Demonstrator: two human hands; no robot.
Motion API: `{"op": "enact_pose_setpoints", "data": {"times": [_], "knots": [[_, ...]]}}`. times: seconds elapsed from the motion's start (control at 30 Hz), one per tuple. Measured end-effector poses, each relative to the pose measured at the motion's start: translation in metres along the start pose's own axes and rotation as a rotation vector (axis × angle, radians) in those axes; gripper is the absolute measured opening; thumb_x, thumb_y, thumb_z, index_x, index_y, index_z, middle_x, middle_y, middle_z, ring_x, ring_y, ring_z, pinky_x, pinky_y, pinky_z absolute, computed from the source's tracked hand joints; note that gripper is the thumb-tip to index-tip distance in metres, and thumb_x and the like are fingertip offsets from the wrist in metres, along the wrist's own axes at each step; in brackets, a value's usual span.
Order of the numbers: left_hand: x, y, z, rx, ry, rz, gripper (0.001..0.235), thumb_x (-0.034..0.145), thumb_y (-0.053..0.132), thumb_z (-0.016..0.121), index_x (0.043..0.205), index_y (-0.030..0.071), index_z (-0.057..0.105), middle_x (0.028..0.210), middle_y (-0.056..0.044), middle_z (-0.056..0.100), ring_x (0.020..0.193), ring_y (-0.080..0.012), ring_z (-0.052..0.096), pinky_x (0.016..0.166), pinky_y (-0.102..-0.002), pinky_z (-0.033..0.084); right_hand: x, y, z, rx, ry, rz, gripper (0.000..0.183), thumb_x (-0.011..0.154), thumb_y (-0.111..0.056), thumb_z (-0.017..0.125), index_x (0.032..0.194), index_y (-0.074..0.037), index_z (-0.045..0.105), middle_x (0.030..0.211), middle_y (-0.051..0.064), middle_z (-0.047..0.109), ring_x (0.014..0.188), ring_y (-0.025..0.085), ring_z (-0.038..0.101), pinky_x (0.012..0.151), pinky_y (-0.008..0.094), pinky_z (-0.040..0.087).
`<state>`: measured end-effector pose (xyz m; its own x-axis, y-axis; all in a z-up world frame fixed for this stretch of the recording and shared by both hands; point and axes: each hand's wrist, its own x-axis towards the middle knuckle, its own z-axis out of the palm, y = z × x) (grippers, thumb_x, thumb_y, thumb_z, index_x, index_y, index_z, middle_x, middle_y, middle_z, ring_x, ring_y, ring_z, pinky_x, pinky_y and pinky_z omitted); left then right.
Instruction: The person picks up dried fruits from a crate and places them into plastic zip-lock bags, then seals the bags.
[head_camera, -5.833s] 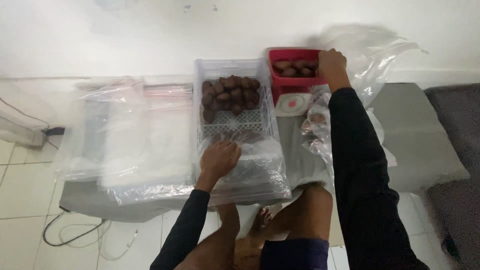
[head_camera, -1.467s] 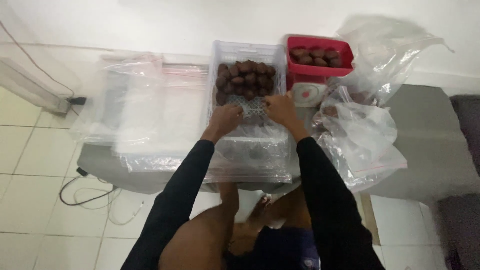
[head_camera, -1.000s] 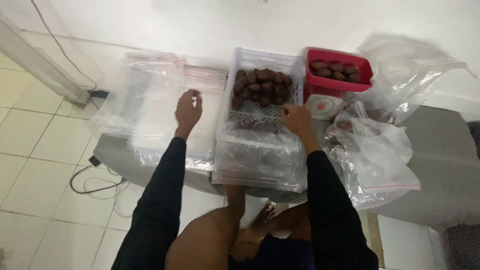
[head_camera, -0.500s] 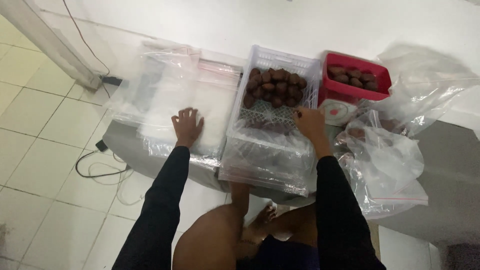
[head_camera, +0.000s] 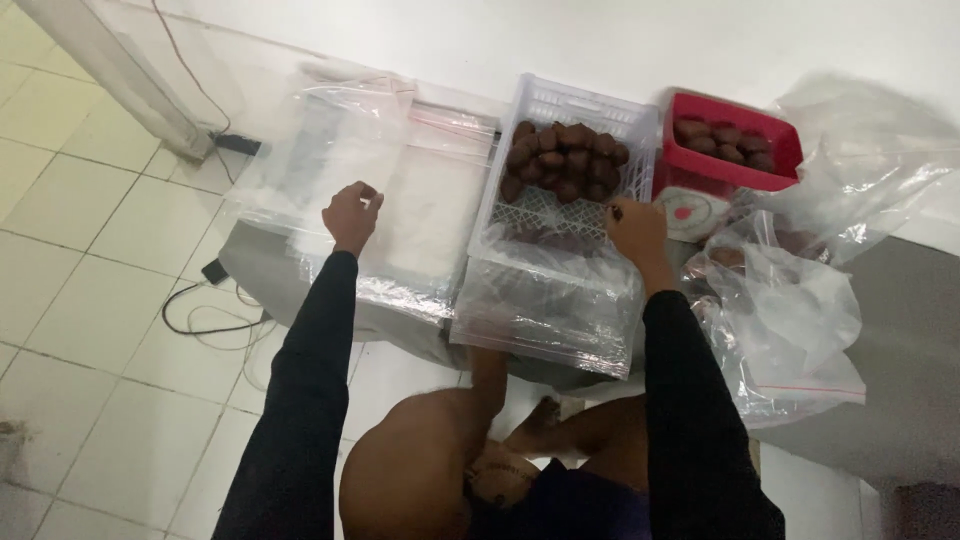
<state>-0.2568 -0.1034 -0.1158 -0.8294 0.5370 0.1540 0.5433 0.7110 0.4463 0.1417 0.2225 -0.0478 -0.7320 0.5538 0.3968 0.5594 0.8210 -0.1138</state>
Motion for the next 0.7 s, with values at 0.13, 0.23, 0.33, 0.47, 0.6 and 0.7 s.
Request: {"op": "enact_pose_setpoints", "data": {"times": [0.13,0.23,0.33,0.47,0.6,0.7], "knots": [[0.020,-0.013,-0.008,-0.117,0.029,-0.031,0.012,0.097,0.034,0.071,0.106,0.026,0.070,0.104,0.003,0.075,0.094,-0.0216,0.075,0.078,-0.044,0.055,0.001,0.002,0.001,0.016,0.010,0.002,0.029,0.101,-0.020,0.061,0.073,-0.012,0.061,0.059,0.004,0.058,0.054,0.026,0.056,0.074,0.041,0.043],[0.024,0.004,-0.048,-0.098,0.085,0.085,0.011,0.101,0.032,0.067,0.107,0.023,0.069,0.106,0.000,0.072,0.098,-0.0260,0.073,0.080,-0.044,0.056,0.003,-0.001,-0.007,-0.023,0.082,-0.098,0.033,0.099,-0.014,0.064,0.068,-0.013,0.052,0.054,0.003,0.051,0.050,0.019,0.051,0.066,0.032,0.041],[0.026,0.032,-0.099,-0.056,0.141,0.074,0.010,0.107,0.022,0.056,0.114,0.018,0.063,0.104,-0.008,0.068,0.103,-0.0337,0.070,0.087,-0.051,0.056,0.004,-0.006,-0.014,0.050,0.045,-0.046,0.032,0.101,-0.016,0.062,0.070,-0.013,0.053,0.055,0.005,0.051,0.050,0.022,0.052,0.065,0.034,0.042],[0.052,0.046,-0.150,0.108,0.393,0.253,0.010,0.108,0.019,0.049,0.111,0.017,0.059,0.087,-0.007,0.063,0.081,-0.0303,0.064,0.060,-0.048,0.046,0.003,0.000,-0.003,-0.031,-0.038,0.006,0.026,0.101,-0.021,0.062,0.077,-0.010,0.060,0.066,0.007,0.060,0.060,0.024,0.058,0.070,0.040,0.045],[0.076,0.071,-0.216,0.218,0.740,0.554,0.009,0.110,0.019,0.051,0.107,0.017,0.059,0.083,-0.006,0.061,0.069,-0.0294,0.059,0.039,-0.045,0.036,0.003,-0.005,-0.008,-0.008,-0.117,0.069,0.022,0.100,-0.024,0.059,0.083,-0.010,0.062,0.073,0.009,0.065,0.071,0.034,0.063,0.093,0.053,0.041],[0.088,0.093,-0.262,0.225,0.791,0.722,0.016,0.094,0.004,0.065,0.100,0.019,0.062,0.088,-0.007,0.062,0.071,-0.0300,0.061,0.039,-0.040,0.031,0.001,0.001,-0.002,0.013,-0.061,0.017,0.027,0.100,-0.031,0.060,0.083,-0.011,0.066,0.078,0.008,0.070,0.071,0.031,0.066,0.084,0.047,0.038]]}}
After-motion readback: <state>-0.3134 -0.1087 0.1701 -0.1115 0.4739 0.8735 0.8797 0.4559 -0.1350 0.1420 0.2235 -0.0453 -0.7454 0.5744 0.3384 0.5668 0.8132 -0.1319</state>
